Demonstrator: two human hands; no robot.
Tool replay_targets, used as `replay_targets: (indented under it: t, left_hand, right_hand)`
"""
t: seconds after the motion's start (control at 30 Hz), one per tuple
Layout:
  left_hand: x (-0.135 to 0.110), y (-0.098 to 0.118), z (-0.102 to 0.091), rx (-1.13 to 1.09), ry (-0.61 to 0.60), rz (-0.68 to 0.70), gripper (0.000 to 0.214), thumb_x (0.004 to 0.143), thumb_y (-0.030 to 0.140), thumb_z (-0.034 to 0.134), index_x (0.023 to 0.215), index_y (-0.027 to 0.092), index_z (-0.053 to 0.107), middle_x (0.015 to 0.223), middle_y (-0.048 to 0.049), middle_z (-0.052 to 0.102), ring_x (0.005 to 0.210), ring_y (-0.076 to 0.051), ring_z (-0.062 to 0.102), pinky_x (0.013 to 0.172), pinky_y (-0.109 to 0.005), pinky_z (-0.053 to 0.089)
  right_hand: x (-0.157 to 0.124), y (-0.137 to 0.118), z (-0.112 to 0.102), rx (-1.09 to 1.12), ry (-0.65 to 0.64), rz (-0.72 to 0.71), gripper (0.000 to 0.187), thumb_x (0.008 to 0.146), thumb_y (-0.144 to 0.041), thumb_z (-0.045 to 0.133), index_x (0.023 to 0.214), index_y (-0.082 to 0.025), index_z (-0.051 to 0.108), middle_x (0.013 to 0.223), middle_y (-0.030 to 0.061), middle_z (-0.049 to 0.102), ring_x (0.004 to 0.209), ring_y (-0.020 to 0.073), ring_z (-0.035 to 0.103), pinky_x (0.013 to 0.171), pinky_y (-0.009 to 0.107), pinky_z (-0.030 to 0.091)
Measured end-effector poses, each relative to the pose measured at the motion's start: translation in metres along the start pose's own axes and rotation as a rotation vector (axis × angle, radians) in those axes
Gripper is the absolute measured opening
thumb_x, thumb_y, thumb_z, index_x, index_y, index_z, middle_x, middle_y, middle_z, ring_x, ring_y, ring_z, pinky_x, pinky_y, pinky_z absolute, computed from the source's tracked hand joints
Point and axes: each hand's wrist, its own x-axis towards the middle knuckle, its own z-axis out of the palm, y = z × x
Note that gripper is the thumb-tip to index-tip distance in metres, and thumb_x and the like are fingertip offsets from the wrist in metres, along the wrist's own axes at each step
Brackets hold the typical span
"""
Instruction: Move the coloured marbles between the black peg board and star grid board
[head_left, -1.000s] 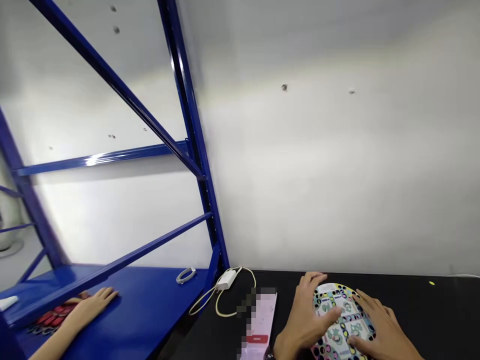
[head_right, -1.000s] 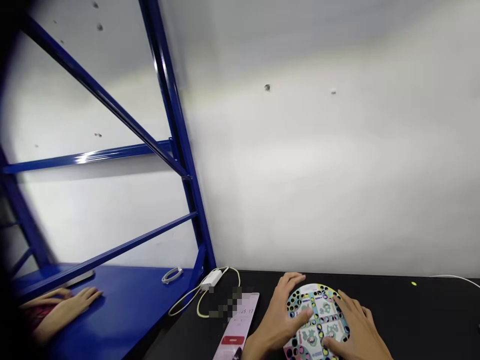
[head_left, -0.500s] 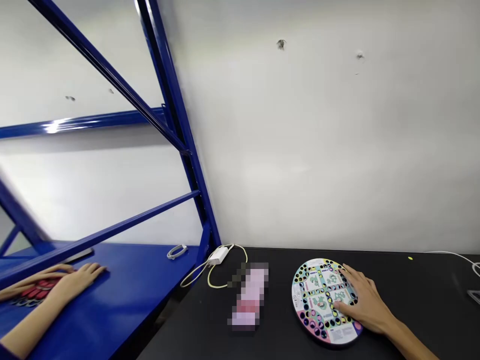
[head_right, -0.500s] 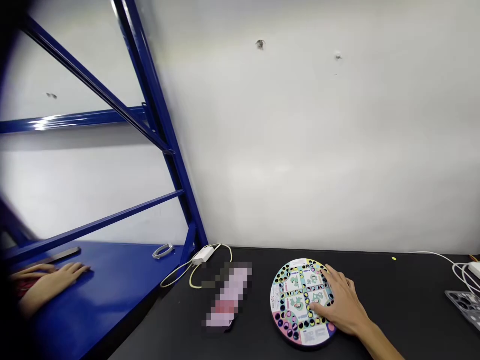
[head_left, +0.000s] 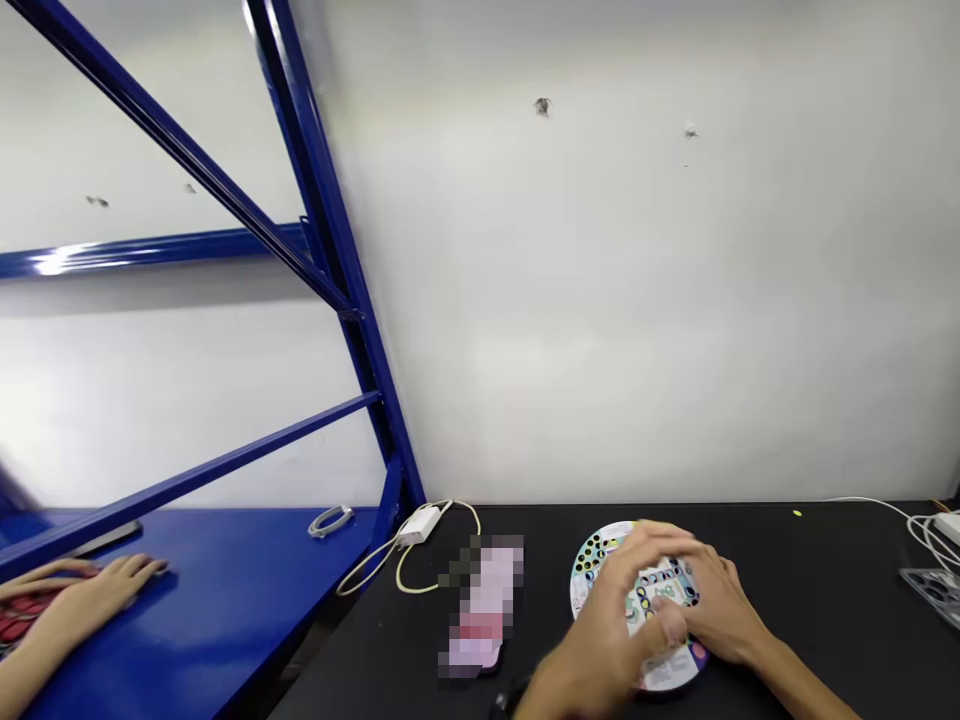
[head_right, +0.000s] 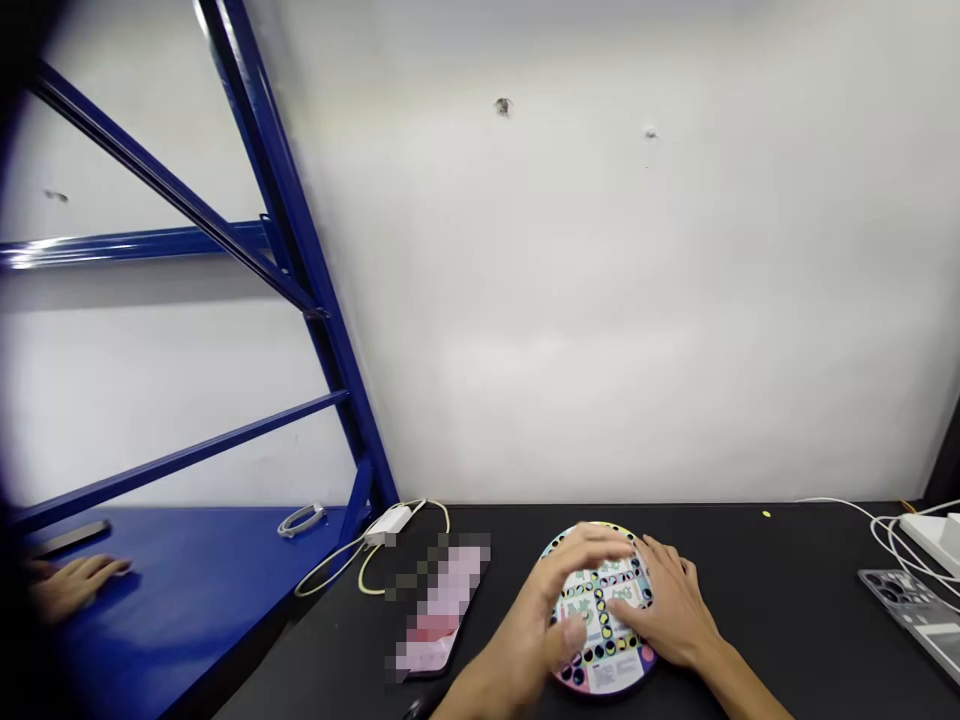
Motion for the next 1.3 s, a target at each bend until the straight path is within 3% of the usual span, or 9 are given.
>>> replay_targets:
  t: [0.13, 0.2, 0.47, 0.73, 1.0, 1.07, 1.17, 1.23, 1.3]
  left_hand:
    - [0.018, -0.029, -0.011, 0.356, 0.087, -0.262, 0.059, 0.091, 0.05, 0.045, 0.14, 0.018, 0.047, 0.143, -0.013, 0.049, 0.135, -0.033, 0.038, 0.113, -0.048, 0.028]
    - [0.019, -0.045, -0.01, 0.471, 0.022, -0.344, 0.066, 0.087, 0.05, 0.046, 0.142, 0.014, 0.044, 0.144, -0.0146, 0.048, 0.134, -0.034, 0.04, 0.112, -0.048, 0.028]
    - [0.017, -0.056, -0.002, 0.381, 0.019, -0.405, 0.067, 0.08, 0.048, 0.052, 0.139, 0.017, 0.045, 0.139, -0.0133, 0.052, 0.13, -0.034, 0.045, 0.105, -0.046, 0.035]
    - [0.023, -0.069, -0.003, 0.119, 0.251, -0.348, 0.058, 0.07, 0.035, 0.064, 0.125, 0.017, 0.053, 0.12, -0.0108, 0.062, 0.105, -0.027, 0.06, 0.093, -0.039, 0.047]
    - [0.021, -0.05, -0.012, -0.208, 0.492, -0.096, 0.031, 0.089, 0.046, 0.05, 0.104, 0.02, 0.058, 0.102, -0.0063, 0.066, 0.081, -0.019, 0.063, 0.076, -0.032, 0.052]
    - [0.021, -0.05, -0.013, -0.202, 0.519, -0.085, 0.031, 0.091, 0.045, 0.045, 0.102, 0.02, 0.058, 0.1, -0.0063, 0.066, 0.082, -0.02, 0.063, 0.076, -0.032, 0.052]
    - [0.02, -0.05, -0.013, -0.011, 0.476, -0.071, 0.028, 0.092, 0.042, 0.044, 0.099, 0.021, 0.061, 0.099, -0.0066, 0.065, 0.089, -0.023, 0.062, 0.079, -0.035, 0.051]
    - [0.018, -0.048, -0.011, 0.125, 0.393, -0.057, 0.024, 0.091, 0.038, 0.046, 0.099, 0.023, 0.061, 0.103, -0.0066, 0.064, 0.096, -0.025, 0.06, 0.084, -0.037, 0.05]
    - [0.016, -0.045, -0.006, 0.237, 0.305, -0.058, 0.022, 0.089, 0.034, 0.047, 0.102, 0.024, 0.061, 0.107, -0.0065, 0.063, 0.101, -0.026, 0.059, 0.089, -0.038, 0.048]
  right_hand:
    - [-0.002, 0.0, -0.001, 0.128, 0.014, -0.024, 0.074, 0.082, -0.065, 0.044, 0.144, -0.025, 0.041, 0.146, 0.0087, 0.047, 0.136, 0.0317, 0.036, 0.112, 0.049, 0.023]
    - [-0.002, 0.001, -0.001, 0.174, 0.031, -0.01, 0.074, 0.081, -0.065, 0.045, 0.144, -0.025, 0.041, 0.144, 0.0089, 0.049, 0.134, 0.0323, 0.038, 0.112, 0.049, 0.023]
    - [0.002, 0.001, -0.003, 0.306, 0.011, 0.182, 0.076, 0.08, -0.064, 0.045, 0.144, -0.024, 0.039, 0.138, 0.0095, 0.053, 0.129, 0.0345, 0.044, 0.109, 0.047, 0.031]
    - [-0.004, -0.006, -0.006, 0.362, 0.146, 0.087, 0.07, 0.075, -0.054, 0.056, 0.139, -0.027, 0.043, 0.139, 0.0067, 0.052, 0.128, 0.033, 0.046, 0.11, 0.048, 0.033]
    - [-0.001, -0.005, -0.057, 1.179, 0.161, 0.085, 0.053, 0.07, -0.054, 0.07, 0.106, -0.016, 0.064, 0.097, 0.008, 0.07, 0.09, 0.0259, 0.068, 0.081, 0.038, 0.055]
    - [-0.002, 0.003, -0.08, 1.26, 0.291, 0.152, 0.053, 0.064, -0.052, 0.077, 0.101, -0.016, 0.066, 0.091, 0.0072, 0.071, 0.088, 0.0267, 0.068, 0.078, 0.037, 0.056]
    - [-0.006, 0.02, -0.109, 1.245, 0.667, 0.209, 0.051, 0.06, -0.05, 0.081, 0.098, -0.018, 0.067, 0.094, 0.0072, 0.071, 0.088, 0.0255, 0.067, 0.077, 0.035, 0.056]
    - [-0.011, 0.029, -0.122, 1.115, 0.919, 0.179, 0.047, 0.065, -0.05, 0.078, 0.098, -0.019, 0.066, 0.097, 0.0069, 0.07, 0.088, 0.0233, 0.065, 0.081, 0.035, 0.054]
    - [-0.015, 0.035, -0.126, 0.863, 0.996, 0.123, 0.04, 0.071, -0.048, 0.072, 0.097, -0.019, 0.066, 0.093, 0.006, 0.068, 0.084, 0.0216, 0.064, 0.082, 0.035, 0.052]
